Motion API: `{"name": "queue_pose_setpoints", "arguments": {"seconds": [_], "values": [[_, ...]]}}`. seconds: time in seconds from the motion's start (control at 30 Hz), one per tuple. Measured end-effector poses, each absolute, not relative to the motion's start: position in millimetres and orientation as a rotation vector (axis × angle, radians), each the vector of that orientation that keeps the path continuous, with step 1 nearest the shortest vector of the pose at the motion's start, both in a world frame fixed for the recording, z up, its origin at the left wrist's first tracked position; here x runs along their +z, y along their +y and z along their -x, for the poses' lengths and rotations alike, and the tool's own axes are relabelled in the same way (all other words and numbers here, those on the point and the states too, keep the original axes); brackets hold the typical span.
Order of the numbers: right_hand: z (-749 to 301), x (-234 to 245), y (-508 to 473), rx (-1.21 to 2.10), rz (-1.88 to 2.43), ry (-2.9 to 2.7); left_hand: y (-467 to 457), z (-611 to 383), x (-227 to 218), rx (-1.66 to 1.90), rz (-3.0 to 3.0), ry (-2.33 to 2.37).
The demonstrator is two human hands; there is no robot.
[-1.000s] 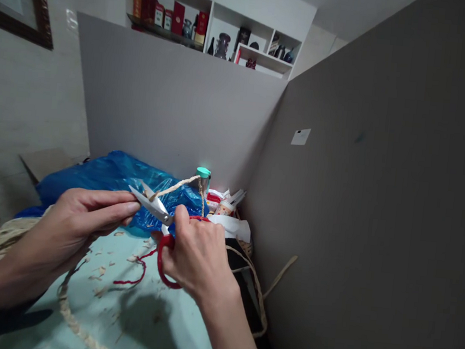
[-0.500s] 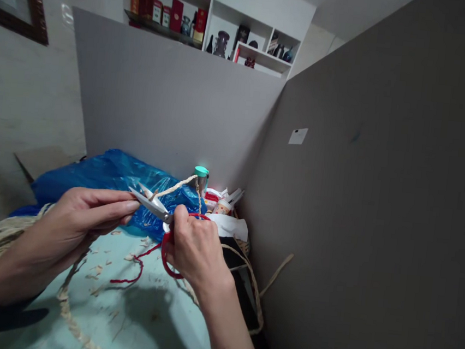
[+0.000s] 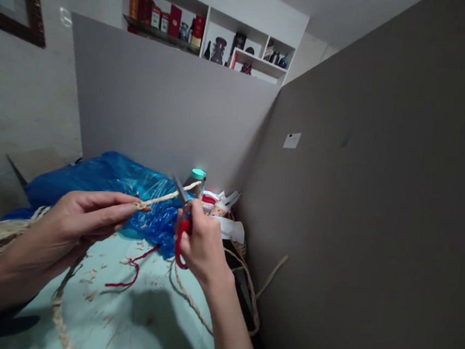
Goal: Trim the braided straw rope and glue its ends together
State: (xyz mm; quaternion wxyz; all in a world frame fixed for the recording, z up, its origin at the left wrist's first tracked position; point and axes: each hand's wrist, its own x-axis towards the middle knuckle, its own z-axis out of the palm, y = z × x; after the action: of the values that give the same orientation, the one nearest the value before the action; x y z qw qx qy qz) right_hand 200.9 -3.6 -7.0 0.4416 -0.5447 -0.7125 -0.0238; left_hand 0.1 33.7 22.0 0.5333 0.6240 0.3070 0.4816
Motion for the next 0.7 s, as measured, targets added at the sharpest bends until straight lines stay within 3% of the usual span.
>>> {"name": "queue_pose_setpoints", "arguments": {"seconds": [0.33, 0.7], "values": [[-179, 10, -9, 0.807, 0.782, -1.115, 26, -5, 18, 0.961, -1.579, 0.658], [-178, 19, -23, 0.703, 0.737, -1.057, 18, -15, 6, 0.904, -1.655, 0.658]]}}
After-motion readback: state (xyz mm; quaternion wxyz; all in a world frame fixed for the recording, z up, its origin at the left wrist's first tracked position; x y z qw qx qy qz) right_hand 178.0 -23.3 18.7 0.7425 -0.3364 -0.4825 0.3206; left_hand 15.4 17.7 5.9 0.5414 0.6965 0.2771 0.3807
